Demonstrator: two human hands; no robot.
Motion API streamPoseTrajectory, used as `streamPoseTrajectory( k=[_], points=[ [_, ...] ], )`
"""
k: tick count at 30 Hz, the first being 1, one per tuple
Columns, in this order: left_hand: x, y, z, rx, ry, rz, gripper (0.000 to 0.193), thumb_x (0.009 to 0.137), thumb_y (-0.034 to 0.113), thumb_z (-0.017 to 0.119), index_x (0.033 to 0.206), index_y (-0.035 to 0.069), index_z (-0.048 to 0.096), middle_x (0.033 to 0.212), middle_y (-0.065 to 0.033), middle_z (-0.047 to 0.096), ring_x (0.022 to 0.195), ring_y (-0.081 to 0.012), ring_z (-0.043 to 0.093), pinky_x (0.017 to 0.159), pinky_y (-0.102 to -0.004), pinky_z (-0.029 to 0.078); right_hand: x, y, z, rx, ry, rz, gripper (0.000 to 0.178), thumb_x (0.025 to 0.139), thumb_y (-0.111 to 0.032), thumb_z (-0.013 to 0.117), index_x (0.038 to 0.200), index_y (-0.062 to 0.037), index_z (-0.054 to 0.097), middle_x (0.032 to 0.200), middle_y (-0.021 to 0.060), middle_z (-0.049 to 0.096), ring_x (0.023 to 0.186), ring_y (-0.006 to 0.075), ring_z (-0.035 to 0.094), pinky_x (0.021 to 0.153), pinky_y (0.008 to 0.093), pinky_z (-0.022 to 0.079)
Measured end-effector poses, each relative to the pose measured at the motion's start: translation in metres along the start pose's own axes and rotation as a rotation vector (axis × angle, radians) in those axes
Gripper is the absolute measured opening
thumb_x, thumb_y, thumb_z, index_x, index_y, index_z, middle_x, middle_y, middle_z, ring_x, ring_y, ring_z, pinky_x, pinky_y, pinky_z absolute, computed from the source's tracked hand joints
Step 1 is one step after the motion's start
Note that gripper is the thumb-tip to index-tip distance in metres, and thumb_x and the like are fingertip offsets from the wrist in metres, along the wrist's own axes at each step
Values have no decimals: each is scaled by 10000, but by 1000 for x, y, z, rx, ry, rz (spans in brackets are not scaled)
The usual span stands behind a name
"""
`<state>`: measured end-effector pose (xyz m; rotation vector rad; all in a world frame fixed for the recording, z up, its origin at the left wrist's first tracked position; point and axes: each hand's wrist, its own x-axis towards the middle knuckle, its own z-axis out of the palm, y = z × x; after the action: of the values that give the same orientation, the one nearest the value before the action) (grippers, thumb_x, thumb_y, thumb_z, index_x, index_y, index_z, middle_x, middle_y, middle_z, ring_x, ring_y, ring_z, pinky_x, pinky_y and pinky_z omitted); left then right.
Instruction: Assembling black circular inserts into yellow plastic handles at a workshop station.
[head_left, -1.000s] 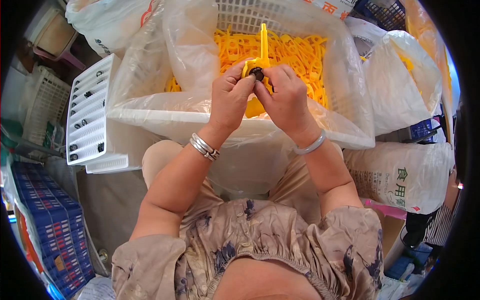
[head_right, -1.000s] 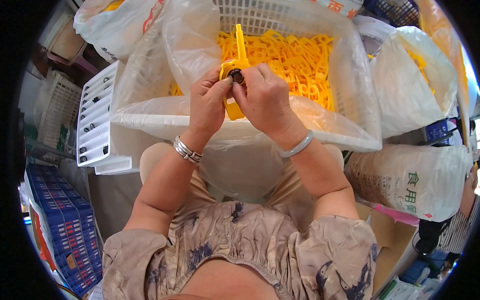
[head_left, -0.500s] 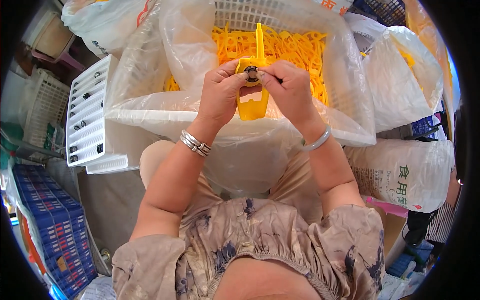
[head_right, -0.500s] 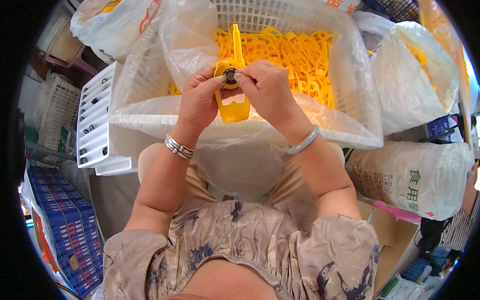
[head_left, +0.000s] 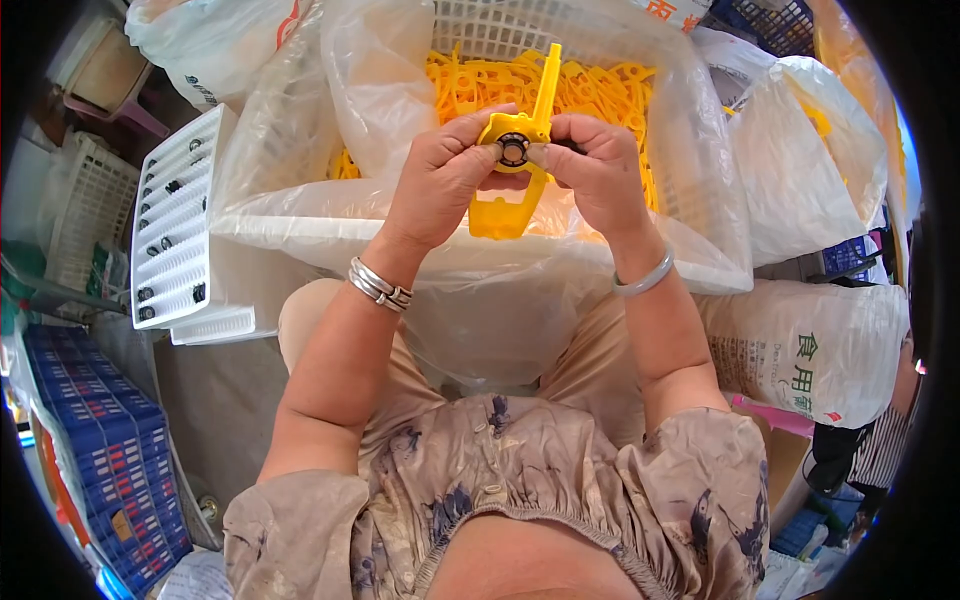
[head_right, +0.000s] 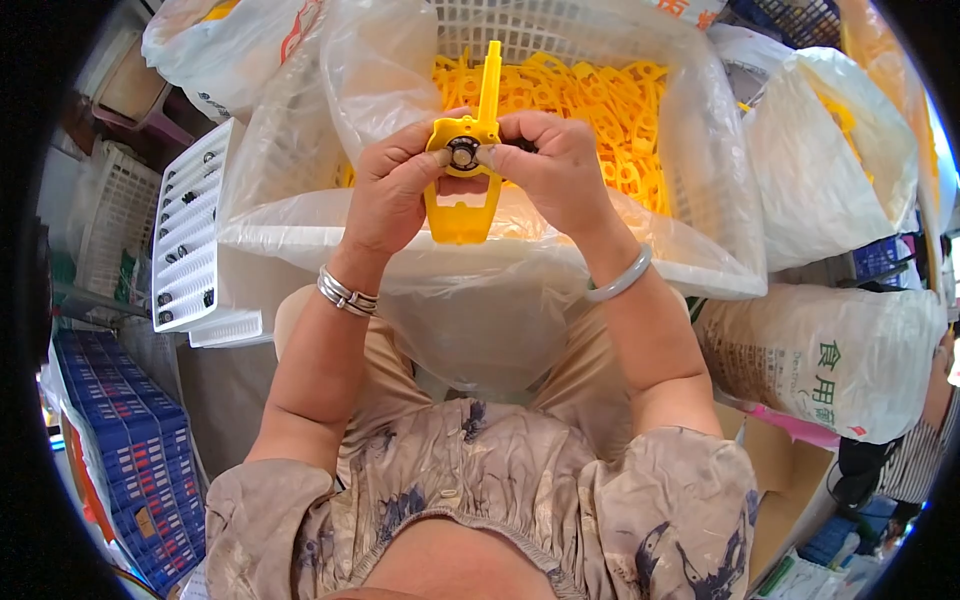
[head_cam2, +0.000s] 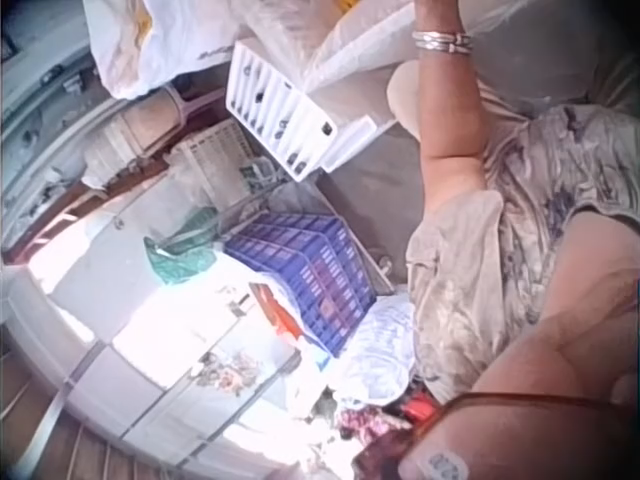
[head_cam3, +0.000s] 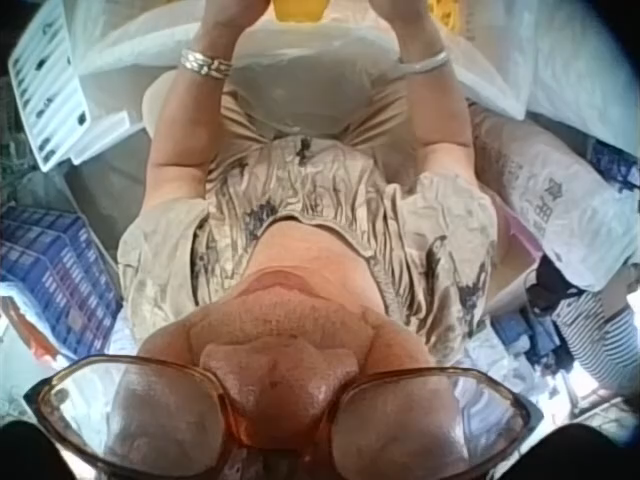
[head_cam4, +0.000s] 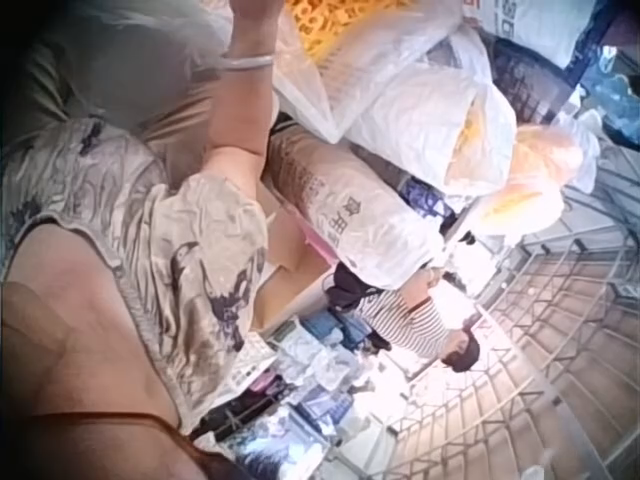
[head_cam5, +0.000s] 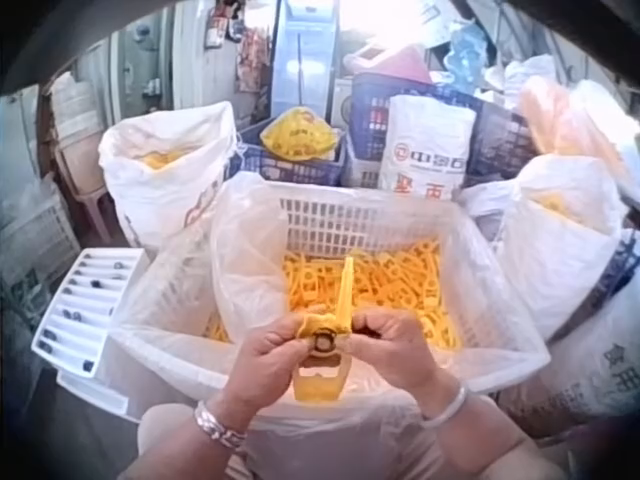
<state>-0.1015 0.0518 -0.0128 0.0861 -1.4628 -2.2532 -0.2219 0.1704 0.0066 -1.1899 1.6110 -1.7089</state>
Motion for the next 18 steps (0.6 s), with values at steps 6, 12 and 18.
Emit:
streamPoseTrajectory(
  k=[6, 12, 18],
  points=[
    [-4, 3, 0, 182, -18, -16, 392, 850, 12, 390, 1236, -52, 377, 946, -93, 571, 723, -132, 604, 674, -241, 512, -1, 2, 5, -145, 51, -50, 136, 755, -29, 578, 877, 30, 591, 688, -40, 527, 571, 4, 410, 493, 149, 337],
    [-9, 8, 1, 287, -31, 25, 413, 838, -8, 409, 1245, -61, 364, 909, -81, 565, 691, -120, 597, 662, -223, 491, -6, 0, 13, -183, 92, -58, 113, 740, -3, 545, 844, 25, 579, 680, -39, 517, 561, 2, 404, 485, 149, 332],
    [-9, 7, -4, 343, -44, 55, 425, 849, -8, 442, 1269, -1, 376, 939, -71, 578, 703, -126, 601, 665, -230, 495, -5, -1, 16, -38, 122, 10, 105, 741, -20, 558, 829, 31, 582, 674, -23, 537, 569, 15, 430, 492, 164, 350]
  ],
)
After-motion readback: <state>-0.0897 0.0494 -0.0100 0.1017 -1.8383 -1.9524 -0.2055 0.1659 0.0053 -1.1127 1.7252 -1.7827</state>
